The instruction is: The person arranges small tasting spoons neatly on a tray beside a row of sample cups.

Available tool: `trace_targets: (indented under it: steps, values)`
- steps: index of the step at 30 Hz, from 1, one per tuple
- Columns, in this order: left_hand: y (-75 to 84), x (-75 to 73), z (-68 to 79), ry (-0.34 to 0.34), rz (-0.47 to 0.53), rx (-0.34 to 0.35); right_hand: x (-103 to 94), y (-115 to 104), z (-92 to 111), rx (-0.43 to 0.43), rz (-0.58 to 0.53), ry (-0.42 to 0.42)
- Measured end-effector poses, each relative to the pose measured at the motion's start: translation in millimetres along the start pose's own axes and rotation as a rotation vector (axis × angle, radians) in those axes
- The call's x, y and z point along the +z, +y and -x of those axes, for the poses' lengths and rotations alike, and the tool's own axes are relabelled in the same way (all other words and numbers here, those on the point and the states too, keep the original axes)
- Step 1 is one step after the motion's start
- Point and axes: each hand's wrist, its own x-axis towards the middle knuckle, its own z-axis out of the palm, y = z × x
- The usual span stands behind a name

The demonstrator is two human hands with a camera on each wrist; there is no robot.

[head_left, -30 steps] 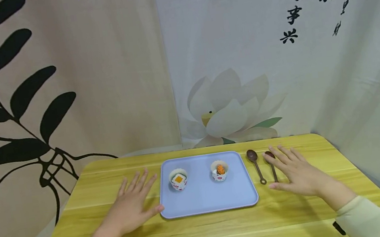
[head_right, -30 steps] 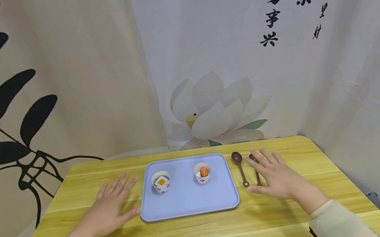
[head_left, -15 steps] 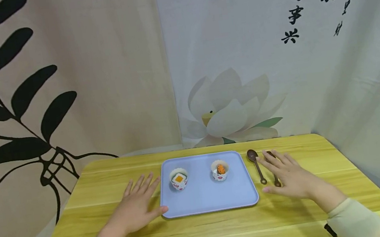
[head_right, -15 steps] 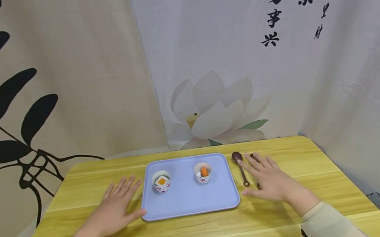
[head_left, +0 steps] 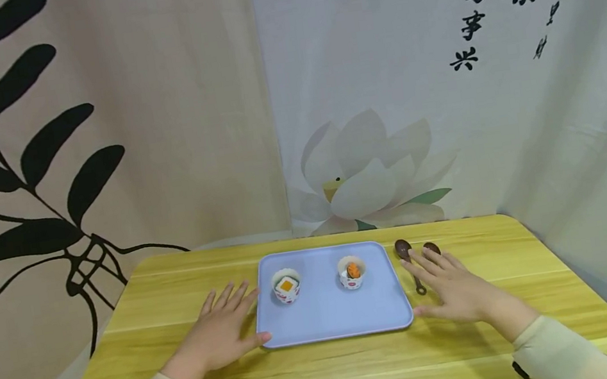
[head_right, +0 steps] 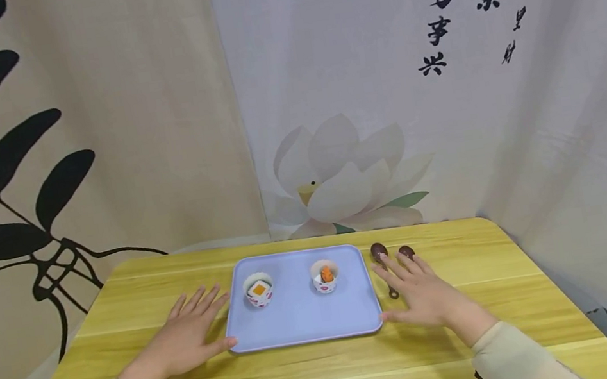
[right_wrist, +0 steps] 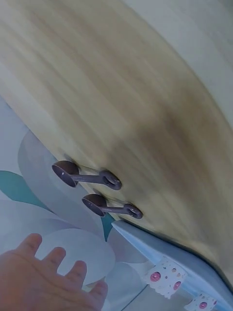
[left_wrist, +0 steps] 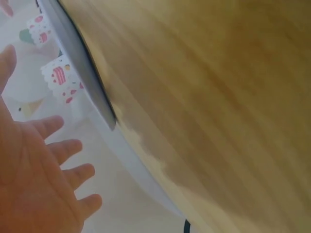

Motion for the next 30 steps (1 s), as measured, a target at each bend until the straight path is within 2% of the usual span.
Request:
trace_targets:
  steps: [8,15,30]
  values:
    - [2.6,-2.6,-4.7,-0.052,-0.012,0.008,2.7,-6.6,-6.8,-0.010,-0.014,-0.036]
    - [5.8,-1.5,-7.4,-0.071,-0.012,0.018,6.7,-12.1,-13.1,-0.013,-0.040,-0.058]
    - [8.4,3.3,-16.8,-0.135,-0.017,-0.020,14.7,-13.5,-21.1,-0.036,-0.046,-0.094]
